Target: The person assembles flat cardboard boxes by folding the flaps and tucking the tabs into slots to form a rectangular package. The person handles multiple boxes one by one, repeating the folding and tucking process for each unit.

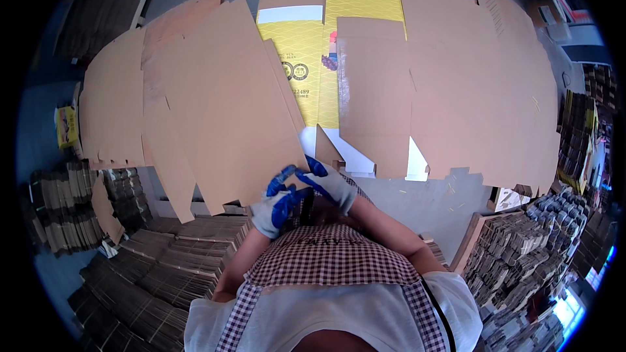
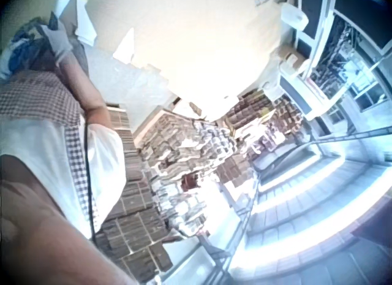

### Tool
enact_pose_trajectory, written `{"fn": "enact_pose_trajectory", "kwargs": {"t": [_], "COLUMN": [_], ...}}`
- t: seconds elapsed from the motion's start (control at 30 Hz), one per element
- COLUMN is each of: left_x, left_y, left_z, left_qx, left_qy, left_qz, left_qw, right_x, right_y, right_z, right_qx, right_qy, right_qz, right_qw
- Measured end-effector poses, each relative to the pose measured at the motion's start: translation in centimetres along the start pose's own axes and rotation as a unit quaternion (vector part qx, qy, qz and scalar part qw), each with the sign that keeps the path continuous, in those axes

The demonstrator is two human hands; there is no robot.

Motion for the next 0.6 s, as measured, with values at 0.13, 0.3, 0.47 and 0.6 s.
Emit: {"fn": "enact_pose_trajectory", "kwargs": {"t": [0.13,0.3,0.47,0.6], "left_x": [2.4,8.0,17.2,15.3], "left_y": [0.1,5.5,4.9,2.8], "left_z": [1.2,-7.1,-20.7,-26.9], "left_qx": [-0.229,-0.071,0.113,0.117], "left_qy": [0.203,0.043,-0.231,-0.236], "left_qz": [0.235,0.032,-0.512,-0.581], "left_qw": [0.922,0.996,0.82,0.77], "right_x": [-0.1,2.3,0.2,1.1], "right_y": [0.3,3.4,3.5,4.2], "right_z": [0.0,1.0,3.4,3.9], "right_qx": [0.023,-0.002,0.021,0.056], "right_qy": [0.06,0.031,0.02,0.022], "right_qz": [-0.034,-0.08,-0.063,-0.111], "right_qw": [0.997,0.996,0.998,0.992]}}
Point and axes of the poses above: each hand's wrist, its own z-axis away from the middle knuckle, its own y-axis out of the back of the hand, x = y × z, the point moved 8 cm from there along -z, towards the middle knuckle, and after that the axes turned 14 degrees about -z, right-handed, at the moved point
